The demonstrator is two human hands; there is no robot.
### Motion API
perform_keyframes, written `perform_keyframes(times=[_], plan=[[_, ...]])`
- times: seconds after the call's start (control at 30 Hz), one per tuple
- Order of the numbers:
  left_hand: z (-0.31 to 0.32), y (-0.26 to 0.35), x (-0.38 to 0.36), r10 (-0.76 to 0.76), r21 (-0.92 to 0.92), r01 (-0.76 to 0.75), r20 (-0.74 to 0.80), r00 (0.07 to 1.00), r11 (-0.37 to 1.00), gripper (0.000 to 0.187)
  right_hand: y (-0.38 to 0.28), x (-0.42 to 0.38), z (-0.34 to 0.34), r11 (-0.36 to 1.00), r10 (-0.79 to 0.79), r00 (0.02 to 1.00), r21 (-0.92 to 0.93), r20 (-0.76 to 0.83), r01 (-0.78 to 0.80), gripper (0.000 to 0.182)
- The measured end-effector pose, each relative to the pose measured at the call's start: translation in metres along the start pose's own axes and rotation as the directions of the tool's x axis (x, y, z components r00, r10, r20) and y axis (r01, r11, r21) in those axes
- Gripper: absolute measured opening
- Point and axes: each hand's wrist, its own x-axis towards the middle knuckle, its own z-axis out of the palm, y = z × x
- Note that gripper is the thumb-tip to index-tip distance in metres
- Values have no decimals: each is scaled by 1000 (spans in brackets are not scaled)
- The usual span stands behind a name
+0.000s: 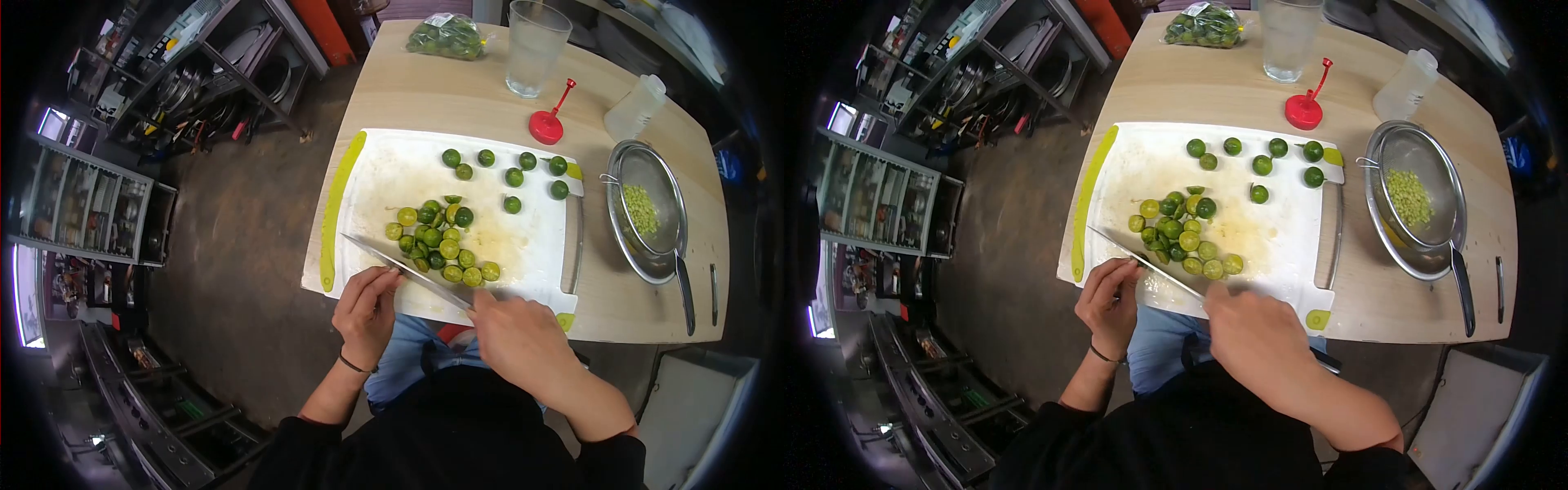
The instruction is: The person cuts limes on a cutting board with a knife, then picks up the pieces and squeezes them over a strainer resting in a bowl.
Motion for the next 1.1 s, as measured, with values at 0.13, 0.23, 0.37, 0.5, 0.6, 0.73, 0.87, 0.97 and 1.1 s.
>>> perform_keyframes(times=[0.13,0.23,0.37,0.5,0.6,0.73,0.87,0.97,1.1], plan=[[-1,0,1,34,34,-34,0,999,999,20,14,-24,-5,999,34,998,21,53,-35,10],[3,2,9,34,58,-33,-2,999,998,18,27,-39,-11,998,43,999,39,13,-43,12],[9,13,28,76,83,-83,83,994,993,19,55,-68,-21,978,92,981,199,-170,-58,19],[34,41,61,245,10,-249,143,959,969,24,87,-85,-27,860,340,933,440,-118,-258,23],[62,59,85,266,-28,-274,351,898,961,23,104,-94,-20,804,450,878,502,-163,-319,22],[91,68,103,374,-25,-413,476,796,910,24,116,-103,-18,752,490,866,550,-97,-363,23],[92,64,102,365,-55,-394,508,780,918,25,119,-104,-14,765,455,874,576,-168,-288,23],[54,77,103,249,-86,-235,423,871,968,27,110,-100,-13,811,376,916,527,-136,-255,23],[-13,61,96,160,46,-168,149,976,985,30,89,-86,6,954,156,980,277,-125,-116,21]])
